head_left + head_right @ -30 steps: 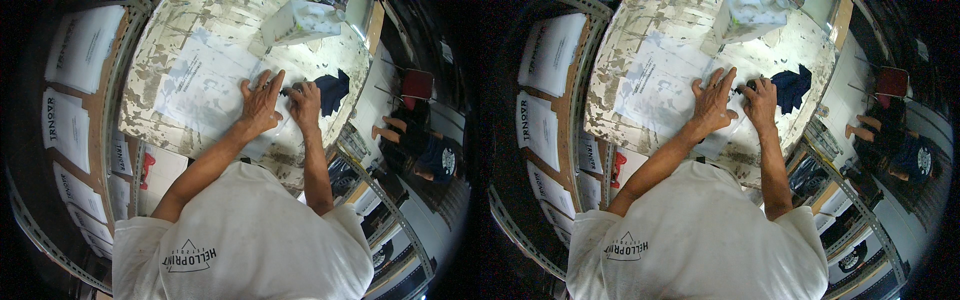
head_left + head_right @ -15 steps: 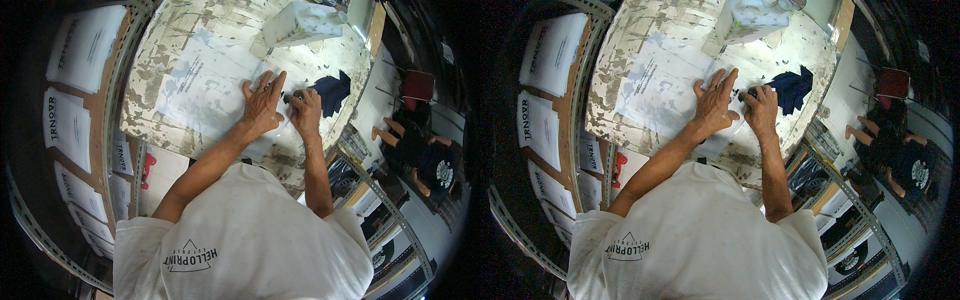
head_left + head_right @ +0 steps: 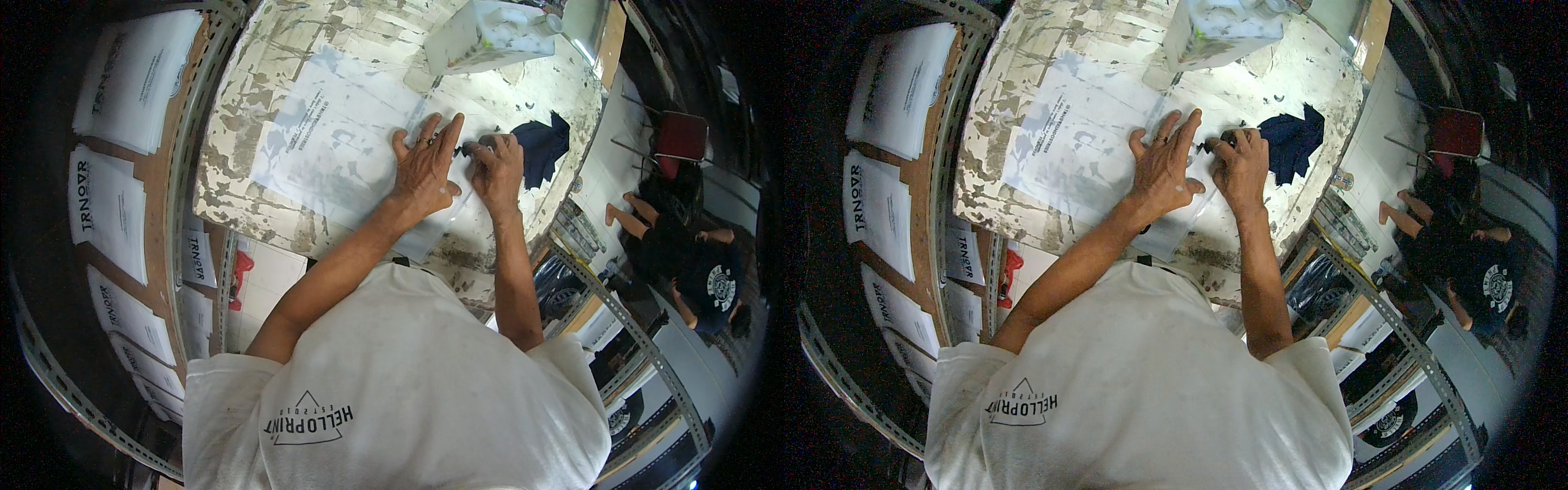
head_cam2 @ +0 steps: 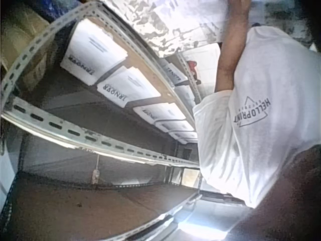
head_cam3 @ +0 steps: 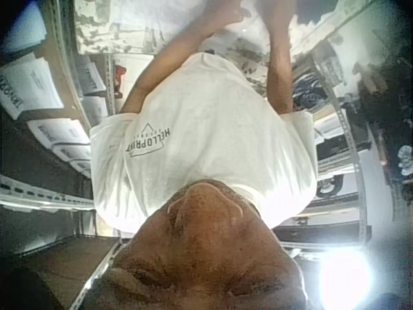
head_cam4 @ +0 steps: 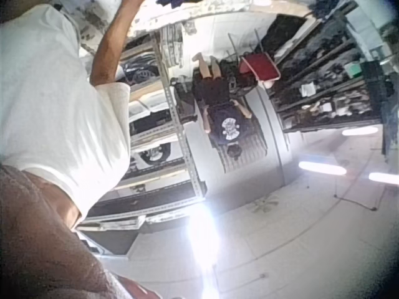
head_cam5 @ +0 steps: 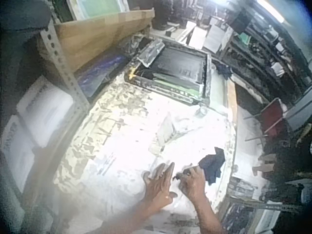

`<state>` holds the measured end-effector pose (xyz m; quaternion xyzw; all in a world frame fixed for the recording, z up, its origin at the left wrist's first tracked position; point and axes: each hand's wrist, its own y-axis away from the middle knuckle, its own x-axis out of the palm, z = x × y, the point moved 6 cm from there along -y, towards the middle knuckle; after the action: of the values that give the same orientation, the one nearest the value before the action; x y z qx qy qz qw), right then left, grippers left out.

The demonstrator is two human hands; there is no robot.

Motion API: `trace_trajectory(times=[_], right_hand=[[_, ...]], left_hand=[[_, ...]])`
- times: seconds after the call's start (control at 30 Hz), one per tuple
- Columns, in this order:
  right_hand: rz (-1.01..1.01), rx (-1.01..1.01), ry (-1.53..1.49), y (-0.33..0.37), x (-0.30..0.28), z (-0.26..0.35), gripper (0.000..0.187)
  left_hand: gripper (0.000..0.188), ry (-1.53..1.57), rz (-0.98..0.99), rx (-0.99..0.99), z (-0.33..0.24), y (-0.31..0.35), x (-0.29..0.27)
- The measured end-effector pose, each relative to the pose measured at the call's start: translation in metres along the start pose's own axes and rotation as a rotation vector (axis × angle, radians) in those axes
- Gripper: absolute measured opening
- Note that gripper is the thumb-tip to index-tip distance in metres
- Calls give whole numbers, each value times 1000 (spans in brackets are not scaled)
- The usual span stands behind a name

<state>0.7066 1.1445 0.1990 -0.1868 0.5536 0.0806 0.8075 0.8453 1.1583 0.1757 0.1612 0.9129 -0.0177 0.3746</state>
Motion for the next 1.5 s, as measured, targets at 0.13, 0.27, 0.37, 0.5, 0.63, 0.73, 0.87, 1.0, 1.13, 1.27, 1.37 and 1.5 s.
trace_trajectory(times=[0.13, 0.27, 0.37, 0.5, 0.63, 0.73, 0.87, 1.0, 1.13, 1.27, 1.37, 1.5], right_hand=[[51, 2, -43, 5, -1, 1, 37], [84, 6, -42, 7, -1, 4, 34], [23, 29, -5, -9, -2, 1, 33], [38, -7, -28, 6, 4, -3, 37], [61, -11, -45, 11, 1, -2, 36], [28, -1, -35, -5, 0, 1, 35], [42, 18, -16, 0, 1, -1, 36], [65, -9, -31, 13, -2, -5, 36], [7, 5, -38, -4, -2, 1, 38], [-5, 5, -37, -2, -2, -4, 41], [13, 57, 13, 9, -6, -15, 41], [-50, 13, -21, 0, -11, -10, 39]], left_hand=[[125, -9, 21, -10, 1, -1, 1], [125, 9, 11, -3, 0, 0, 0], [125, 14, 9, -5, 0, 0, -1], [125, 5, 24, -14, 0, 0, 0], [126, 7, 7, -5, 1, 0, 1], [126, -3, 21, -13, 0, -1, 1], [125, 4, 31, -23, 0, -1, 1], [124, 19, -3, 0, 0, 0, 0], [125, 29, -11, 1, 0, 0, 0], [125, 13, 27, -19, -1, -1, -1], [125, 16, 11, -12, 1, 0, 0], [126, 10, 17, -10, 1, -1, 1]])
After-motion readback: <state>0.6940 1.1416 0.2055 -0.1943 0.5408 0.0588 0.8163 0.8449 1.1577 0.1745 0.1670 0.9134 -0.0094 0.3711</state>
